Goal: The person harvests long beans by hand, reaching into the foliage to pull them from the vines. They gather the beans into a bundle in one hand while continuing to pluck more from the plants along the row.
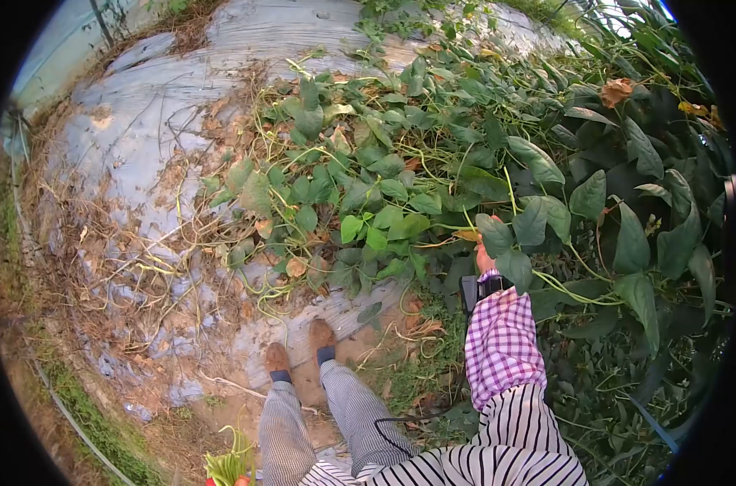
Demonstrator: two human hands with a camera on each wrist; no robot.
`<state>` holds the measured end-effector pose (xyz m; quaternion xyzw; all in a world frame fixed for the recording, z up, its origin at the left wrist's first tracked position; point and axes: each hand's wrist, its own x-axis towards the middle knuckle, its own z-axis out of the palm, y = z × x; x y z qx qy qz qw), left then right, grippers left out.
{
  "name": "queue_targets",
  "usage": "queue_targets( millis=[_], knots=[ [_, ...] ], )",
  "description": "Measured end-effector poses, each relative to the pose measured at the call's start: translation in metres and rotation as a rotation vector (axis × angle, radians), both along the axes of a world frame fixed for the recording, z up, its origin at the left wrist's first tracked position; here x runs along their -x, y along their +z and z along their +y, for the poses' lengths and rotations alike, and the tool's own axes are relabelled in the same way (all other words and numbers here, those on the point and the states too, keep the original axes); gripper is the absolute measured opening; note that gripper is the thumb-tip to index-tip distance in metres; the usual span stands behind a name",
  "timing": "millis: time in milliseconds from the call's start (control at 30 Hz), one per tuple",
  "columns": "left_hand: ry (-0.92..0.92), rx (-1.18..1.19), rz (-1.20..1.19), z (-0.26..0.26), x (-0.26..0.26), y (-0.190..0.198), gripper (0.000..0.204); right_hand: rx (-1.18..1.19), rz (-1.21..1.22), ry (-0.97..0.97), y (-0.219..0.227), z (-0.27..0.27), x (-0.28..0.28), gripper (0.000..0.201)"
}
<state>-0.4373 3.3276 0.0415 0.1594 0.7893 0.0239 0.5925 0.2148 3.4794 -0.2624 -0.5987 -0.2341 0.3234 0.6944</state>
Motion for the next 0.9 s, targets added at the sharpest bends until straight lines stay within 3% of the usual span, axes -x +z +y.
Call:
queue_targets(
  millis=[67,133,367,467,500,533,633,700,767,800,833,867,900],
  knots=[
    [-0.051,0.007,-0.001,0.008,-0.004,0.008,0.023,0.109,-0.053,-0.095,0.009,-0.016,0.009,0.026],
    [0.112,-0.267,-0.168,-0.016,0.006,-0.013,0.017,0.211,-0.01,-0.132,0.024,-0.03,0.013,0.021],
    [0.169,-0.324,-0.123,0.018,-0.011,0.025,0.013,0.323,0.202,-0.184,0.042,-0.059,-0.003,0.013],
    [0.199,-0.342,-0.155,0.024,-0.007,0.023,0.014,0.553,0.492,-0.448,0.067,-0.065,0.029,0.017],
    [0.162,-0.362,-0.146,0.031,-0.006,0.017,0.017,0.579,0.502,-0.422,0.082,-0.059,0.061,0.018],
    [0.123,-0.384,-0.141,0.036,-0.003,0.011,0.019,0.592,0.479,-0.345,0.099,-0.052,0.101,0.02],
    [0.066,-0.433,-0.24,0.051,0.005,-0.028,0.02,0.633,0.201,0.248,0.142,-0.041,0.254,0.024],
    [0.017,-0.464,-0.331,0.056,0.008,-0.059,0.022,0.696,0.153,0.687,0.179,-0.049,0.348,0.025],
    [-0.075,-0.554,-0.51,0.062,0.011,-0.092,0.028,0.668,0.268,0.994,0.192,-0.066,0.413,0.021],
    [-0.058,-0.525,-0.52,0.062,0.016,-0.099,0.028,0.653,0.348,1.062,0.194,-0.073,0.439,0.019],
    [-0.162,-0.477,-0.566,0.066,0.022,-0.107,0.032,0.625,0.439,1.064,0.195,-0.077,0.461,0.015],
    [-0.273,-0.428,-0.615,0.069,0.029,-0.113,0.035,0.601,0.637,1.008,0.192,-0.082,0.481,0.013],
    [-0.235,-0.371,-0.64,0.068,0.036,-0.113,0.034,0.571,0.756,0.963,0.186,-0.085,0.499,0.013]
  ],
)
